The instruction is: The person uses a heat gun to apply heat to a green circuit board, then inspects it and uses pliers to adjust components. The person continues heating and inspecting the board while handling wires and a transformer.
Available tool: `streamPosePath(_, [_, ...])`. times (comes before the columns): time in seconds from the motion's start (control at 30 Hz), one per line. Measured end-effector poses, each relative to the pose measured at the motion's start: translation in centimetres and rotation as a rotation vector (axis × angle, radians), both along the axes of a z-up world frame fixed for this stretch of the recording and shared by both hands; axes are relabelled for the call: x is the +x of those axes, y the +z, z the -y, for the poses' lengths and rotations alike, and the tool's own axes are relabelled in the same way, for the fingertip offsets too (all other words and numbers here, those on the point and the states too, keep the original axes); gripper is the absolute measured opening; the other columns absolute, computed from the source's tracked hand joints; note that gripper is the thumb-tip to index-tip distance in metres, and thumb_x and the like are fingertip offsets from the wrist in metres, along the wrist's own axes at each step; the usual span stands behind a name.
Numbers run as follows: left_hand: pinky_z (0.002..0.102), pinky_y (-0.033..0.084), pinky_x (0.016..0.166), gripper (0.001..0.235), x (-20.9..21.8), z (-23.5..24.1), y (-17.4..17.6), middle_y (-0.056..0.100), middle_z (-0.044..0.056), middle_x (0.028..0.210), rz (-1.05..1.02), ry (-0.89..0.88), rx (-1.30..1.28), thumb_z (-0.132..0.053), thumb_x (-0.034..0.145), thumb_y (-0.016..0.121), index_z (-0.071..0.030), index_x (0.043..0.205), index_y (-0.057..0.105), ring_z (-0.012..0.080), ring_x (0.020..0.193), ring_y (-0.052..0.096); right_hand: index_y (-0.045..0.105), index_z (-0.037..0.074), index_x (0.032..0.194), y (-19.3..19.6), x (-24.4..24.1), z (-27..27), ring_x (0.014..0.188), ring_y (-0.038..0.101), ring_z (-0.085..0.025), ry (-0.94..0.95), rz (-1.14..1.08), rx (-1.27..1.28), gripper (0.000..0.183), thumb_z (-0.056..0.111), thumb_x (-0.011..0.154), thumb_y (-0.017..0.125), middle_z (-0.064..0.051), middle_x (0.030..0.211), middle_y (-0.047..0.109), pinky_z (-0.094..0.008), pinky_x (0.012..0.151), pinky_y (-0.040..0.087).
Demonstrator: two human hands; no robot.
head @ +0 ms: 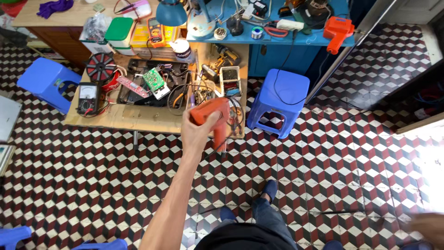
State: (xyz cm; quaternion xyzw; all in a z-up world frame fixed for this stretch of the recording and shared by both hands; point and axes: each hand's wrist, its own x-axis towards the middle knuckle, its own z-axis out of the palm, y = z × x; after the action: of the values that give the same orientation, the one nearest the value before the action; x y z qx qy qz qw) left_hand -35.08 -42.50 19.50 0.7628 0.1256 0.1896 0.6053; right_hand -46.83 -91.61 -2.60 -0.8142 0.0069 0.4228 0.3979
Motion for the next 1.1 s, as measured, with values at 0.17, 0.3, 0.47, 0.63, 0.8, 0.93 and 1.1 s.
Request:
streamPosePath(0.17, [0.039, 0.056, 0.075, 0.077, -0.9, -4.0, 1.1, 0.072, 0.015, 0.102, -0.201, -0.026, 0.712, -0.045, 0.07, 0.089, -0.002, 0.126, 0.059, 0.027, 0.086, 0.072, 0.063, 0.001, 0.124, 3.5, 0.8, -1.1, 0.056, 0.044, -0.017, -0.396, 0.24, -0.099, 0.034, 0.018, 0.095, 0.061, -0.009, 0.077, 0.066, -0.032, 0.05, 0.037])
streamPosePath(0.3, [0.035, 0.056, 0.079, 0.069, -1.2, -7.9, 1.6, 0.076, 0.015, 0.097, -0.477, -0.08, 0.507, -0.055, 0.073, 0.084, 0.0, 0.114, 0.07, 0.0222, 0.088, 0.074, 0.059, 0.002, 0.136, 5.7, 3.1, -1.3, 0.053, 0.041, -0.015, -0.766, 0.328, -0.126, 0.043, 0.01, 0.093, 0.059, -0.007, 0.08, 0.066, -0.032, 0.048, 0.034])
streamPosePath(0.47, [0.031, 0.059, 0.079, 0.068, -2.5, -8.4, 0.4, 0.078, 0.009, 0.105, -0.436, -0.181, -0.245, -0.057, 0.078, 0.072, -0.003, 0.119, 0.073, 0.0157, 0.088, 0.075, 0.05, 0.003, 0.149, 5.6, 3.2, -6.1, 0.053, 0.044, -0.013, -0.847, 0.207, 0.165, 0.055, 0.008, 0.095, 0.057, -0.014, 0.076, 0.059, -0.029, 0.047, 0.036])
streamPosePath(0.63, [0.041, 0.055, 0.083, 0.062, -6.2, -5.0, -0.5, 0.071, 0.009, 0.119, -0.264, -0.316, -0.952, -0.054, 0.091, 0.059, -0.012, 0.136, 0.059, 0.022, 0.095, 0.069, 0.075, 0.021, 0.104, 8.9, 3.5, -17.1, 0.09, 0.066, -0.004, 0.011, 1.13, 0.183, 0.029, 0.01, 0.091, 0.052, 0.0, 0.114, 0.072, -0.017, 0.066, 0.057])
streamPosePath(0.8, [0.055, 0.056, 0.093, 0.06, -9.6, 1.0, -0.3, 0.069, 0.012, 0.111, -0.193, -0.426, -1.352, -0.054, 0.092, 0.05, -0.01, 0.131, 0.059, 0.0291, 0.107, 0.067, 0.075, 0.015, 0.111, 15.9, 2.5, -25.9, 0.064, 0.064, -0.013, -0.223, 0.31, 0.205, 0.028, 0.03, 0.098, 0.055, -0.001, 0.08, 0.078, -0.03, 0.058, 0.052])
streamPosePath(0.93, [0.044, 0.056, 0.093, 0.061, -9.8, 2.6, -0.2, 0.067, 0.014, 0.112, -0.088, -0.42, -1.358, -0.052, 0.1, 0.052, -0.005, 0.138, 0.058, 0.03, 0.103, 0.064, 0.071, 0.009, 0.108, 15.9, 2.4, -26.9, 0.079, 0.075, -0.01, 0.019, 0.58, 0.395, 0.027, 0.027, 0.099, 0.053, -0.001, 0.091, 0.072, -0.031, 0.071, 0.062])
streamPosePath(1.1, [0.039, 0.055, 0.076, 0.058, -8.4, 1.8, 0.8, 0.069, 0.008, 0.114, -0.043, -0.249, -1.3, -0.054, 0.099, 0.05, -0.012, 0.138, 0.059, 0.0254, 0.1, 0.065, 0.073, 0.009, 0.106, 12.3, 5.6, -22.2, 0.096, 0.064, -0.021, 0.191, 0.863, -0.401, 0.035, 0.031, 0.103, 0.046, -0.009, 0.104, 0.067, -0.041, 0.086, 0.054])
